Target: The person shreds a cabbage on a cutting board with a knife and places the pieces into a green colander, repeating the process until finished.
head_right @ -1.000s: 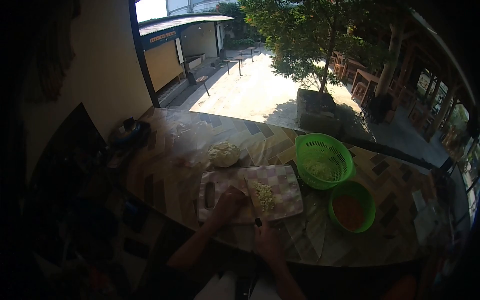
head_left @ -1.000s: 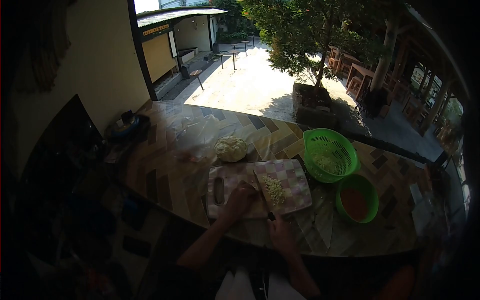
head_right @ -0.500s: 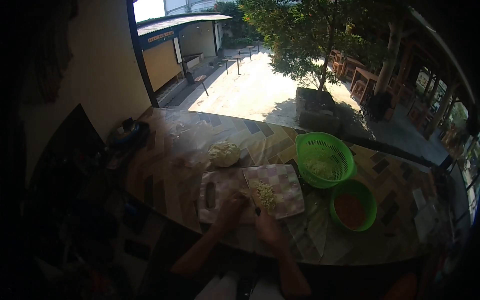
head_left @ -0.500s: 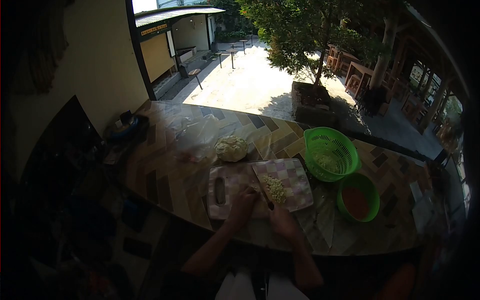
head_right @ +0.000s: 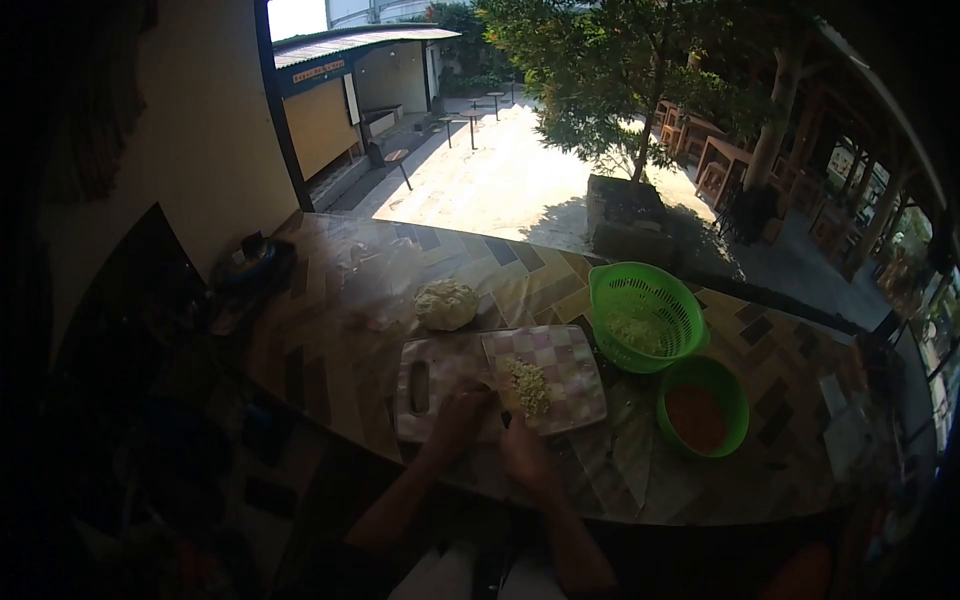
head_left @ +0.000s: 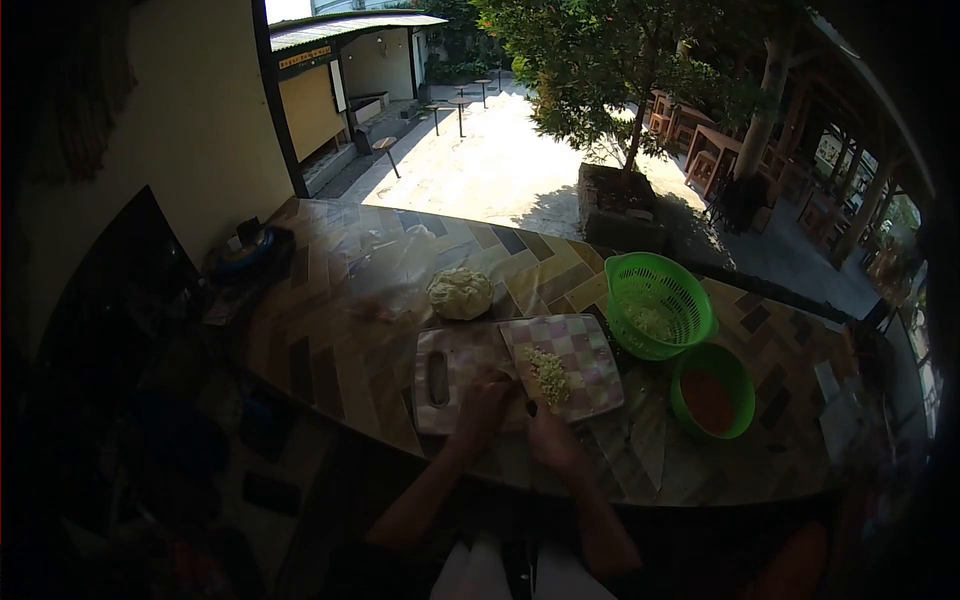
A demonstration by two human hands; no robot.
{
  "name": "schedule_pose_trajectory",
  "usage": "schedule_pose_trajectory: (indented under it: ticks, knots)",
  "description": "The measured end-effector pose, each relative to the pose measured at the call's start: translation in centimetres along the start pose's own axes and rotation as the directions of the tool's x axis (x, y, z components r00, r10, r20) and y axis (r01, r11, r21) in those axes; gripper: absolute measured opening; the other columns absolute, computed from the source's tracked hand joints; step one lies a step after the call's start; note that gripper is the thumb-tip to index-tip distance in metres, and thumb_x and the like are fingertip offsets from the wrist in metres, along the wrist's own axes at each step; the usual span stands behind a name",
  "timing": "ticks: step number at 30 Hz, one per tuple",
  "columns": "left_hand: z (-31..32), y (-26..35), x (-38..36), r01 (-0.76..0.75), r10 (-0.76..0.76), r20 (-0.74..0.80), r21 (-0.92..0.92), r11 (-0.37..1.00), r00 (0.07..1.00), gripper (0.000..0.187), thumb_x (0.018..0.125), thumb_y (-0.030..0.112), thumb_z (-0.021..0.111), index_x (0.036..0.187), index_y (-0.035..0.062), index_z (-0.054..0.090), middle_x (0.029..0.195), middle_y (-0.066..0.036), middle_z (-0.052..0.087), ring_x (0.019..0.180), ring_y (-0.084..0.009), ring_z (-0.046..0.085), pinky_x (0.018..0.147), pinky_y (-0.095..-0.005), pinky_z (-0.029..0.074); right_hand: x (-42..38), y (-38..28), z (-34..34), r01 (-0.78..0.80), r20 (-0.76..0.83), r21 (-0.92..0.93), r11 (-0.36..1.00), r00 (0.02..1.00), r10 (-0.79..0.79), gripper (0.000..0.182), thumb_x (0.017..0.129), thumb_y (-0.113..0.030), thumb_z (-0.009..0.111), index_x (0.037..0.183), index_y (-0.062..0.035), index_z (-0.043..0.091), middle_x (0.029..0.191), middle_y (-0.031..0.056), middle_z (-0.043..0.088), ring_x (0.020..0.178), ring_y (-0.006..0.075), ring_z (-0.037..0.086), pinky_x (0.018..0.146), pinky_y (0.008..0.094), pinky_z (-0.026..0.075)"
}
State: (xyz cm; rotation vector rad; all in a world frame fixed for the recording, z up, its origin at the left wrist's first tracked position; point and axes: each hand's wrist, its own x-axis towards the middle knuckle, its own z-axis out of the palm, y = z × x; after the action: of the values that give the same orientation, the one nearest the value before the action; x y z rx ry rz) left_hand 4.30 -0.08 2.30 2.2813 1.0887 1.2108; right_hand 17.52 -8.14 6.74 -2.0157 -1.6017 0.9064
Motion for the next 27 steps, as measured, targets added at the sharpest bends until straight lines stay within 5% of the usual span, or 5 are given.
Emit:
schedule_pose_trajectory:
  ticks: [7, 10, 17, 23, 27]
  knots:
    - [0.1, -0.9, 0.5, 0.132, -0.129, 0.037, -0.085, 0.988, 0.991, 0.016, 0.074, 0.007, 0.058, 0.085, 0.0014, 0.070, 0.083, -0.015, 0.067, 0.090, -0.0330, 0.062, 0.079, -0.0411, 0.049, -2.7, 0.0, -1.1, 0.125, -0.024, 0.111, 0.986, 0.992, -0.123, 0.033, 0.096, -0.024, 0.042, 0.112, 0.0051, 0.046, 0.097, 0.0313, 0.059, 0.095, 0.0486, 0.056, 0.079, 0.0509, 0.044]
    - [-0.5, -1.0, 0.7, 0.067, -0.064, 0.061, -0.044, 0.997, 0.996, 0.016, 0.074, 0.006, 0.059, 0.085, 0.0014, 0.070, 0.083, -0.015, 0.067, 0.091, -0.0335, 0.061, 0.079, -0.0409, 0.049, -3.1, -0.7, 0.8, -0.064, 0.005, 0.014, 0.998, 0.998, 0.064, 0.034, 0.096, -0.024, 0.041, 0.113, 0.0055, 0.043, 0.098, 0.0328, 0.058, 0.096, 0.0492, 0.055, 0.079, 0.0526, 0.043]
    - [-0.5, -0.7, -0.1, -0.054, 0.052, -0.066, -0.030, 0.998, 0.996, 0.014, 0.074, 0.004, 0.062, 0.085, 0.0005, 0.070, 0.087, -0.015, 0.067, 0.093, -0.0330, 0.061, 0.082, -0.0405, 0.049, 0.5, 0.6, 0.9, 0.123, -0.065, 0.054, 0.991, 0.991, -0.120, 0.034, 0.095, -0.022, 0.041, 0.115, 0.0053, 0.043, 0.096, 0.0319, 0.059, 0.096, 0.0484, 0.056, 0.078, 0.0521, 0.044]
    - [0.4, -2.8, 0.1, 0.009, -0.007, 0.064, -0.033, 0.999, 0.998, 0.013, 0.073, 0.007, 0.064, 0.082, 0.0013, 0.071, 0.085, -0.016, 0.067, 0.089, -0.0319, 0.061, 0.082, -0.0425, 0.047, -1.3, 1.9, -0.2, 0.198, 0.014, 0.188, 0.962, 0.979, -0.204, 0.035, 0.096, -0.024, 0.042, 0.115, 0.0046, 0.043, 0.097, 0.0313, 0.060, 0.097, 0.0488, 0.055, 0.078, 0.0534, 0.043]
    - [-0.2, -2.2, 0.2, -0.040, 0.041, 0.026, -0.027, 0.999, 0.999, 0.014, 0.072, 0.008, 0.064, 0.083, 0.0010, 0.071, 0.084, -0.016, 0.066, 0.087, -0.0325, 0.061, 0.083, -0.0431, 0.046, -2.0, 0.9, 2.1, 0.053, -0.056, 0.053, 0.997, 0.997, -0.050, 0.033, 0.096, -0.023, 0.043, 0.114, 0.0051, 0.043, 0.091, 0.0286, 0.061, 0.091, 0.0468, 0.058, 0.076, 0.0508, 0.045]
